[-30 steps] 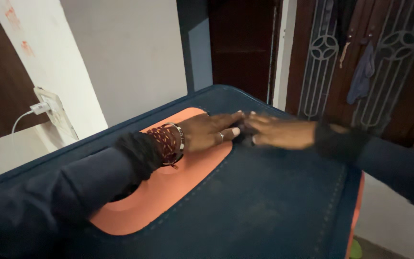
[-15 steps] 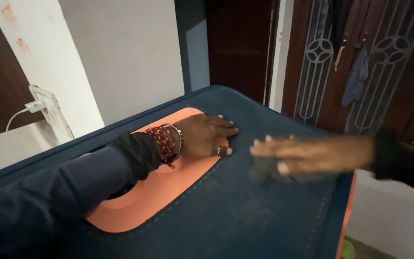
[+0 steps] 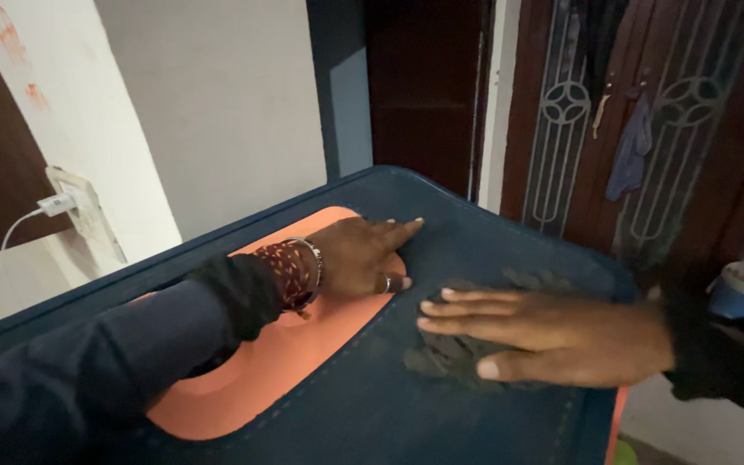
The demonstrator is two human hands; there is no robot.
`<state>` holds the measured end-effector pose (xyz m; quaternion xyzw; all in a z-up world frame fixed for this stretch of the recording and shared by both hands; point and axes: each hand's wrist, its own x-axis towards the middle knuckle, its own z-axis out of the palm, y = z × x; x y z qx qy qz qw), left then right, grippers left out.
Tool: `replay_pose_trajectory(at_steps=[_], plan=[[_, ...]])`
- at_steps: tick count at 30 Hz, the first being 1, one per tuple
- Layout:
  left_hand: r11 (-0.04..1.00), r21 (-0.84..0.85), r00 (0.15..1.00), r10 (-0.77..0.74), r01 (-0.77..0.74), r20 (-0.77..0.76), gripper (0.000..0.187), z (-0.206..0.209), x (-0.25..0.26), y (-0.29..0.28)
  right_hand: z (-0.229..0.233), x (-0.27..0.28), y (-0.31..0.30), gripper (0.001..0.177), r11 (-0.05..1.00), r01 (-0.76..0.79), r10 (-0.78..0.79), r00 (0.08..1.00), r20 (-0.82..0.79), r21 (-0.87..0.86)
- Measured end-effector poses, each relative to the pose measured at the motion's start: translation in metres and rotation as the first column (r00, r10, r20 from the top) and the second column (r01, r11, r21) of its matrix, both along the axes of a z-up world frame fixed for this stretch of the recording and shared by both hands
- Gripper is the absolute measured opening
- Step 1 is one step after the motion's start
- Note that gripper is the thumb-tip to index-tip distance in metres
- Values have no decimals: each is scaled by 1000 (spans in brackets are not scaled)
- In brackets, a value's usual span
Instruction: The person cleans the exterior of a blue air cooler using a cloth, wiping the sides, top panel, and around the control knobs.
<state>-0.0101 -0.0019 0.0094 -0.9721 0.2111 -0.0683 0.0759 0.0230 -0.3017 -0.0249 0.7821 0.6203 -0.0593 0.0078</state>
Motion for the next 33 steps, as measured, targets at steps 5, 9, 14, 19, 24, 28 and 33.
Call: replay_pose_trajectory(at_steps=[5,9,14,19,24,28,33], plan=[[998,28,997,-65,64,36,83,-4,4,0,9,46,-6,83,982,174,-154,960,-234,69],[999,26,999,-35,35,0,78,-3,2,-2,18,95,10,94,815,577,-543,793,-277,53],[997,32,995,-77,75,65,74,-6,2,2,18,70,17,89,908,406,-392,910,-133,99],[990,92,991,-114,108,63,74,-12,14,10,-2,-30,-5,75,990,-42,56,993,-101,135],[990,126,993,-80,68,92,74,-3,-7,-17,4,-3,-4,75,991,20,1,988,-156,130],[975,-70,976,-214,212,-27,73,17,-47,-69,13,64,22,74,949,255,-232,963,-137,184],[983,-169,975,-105,71,-198,74,18,-83,-102,0,50,11,74,933,341,-342,940,-13,113]])
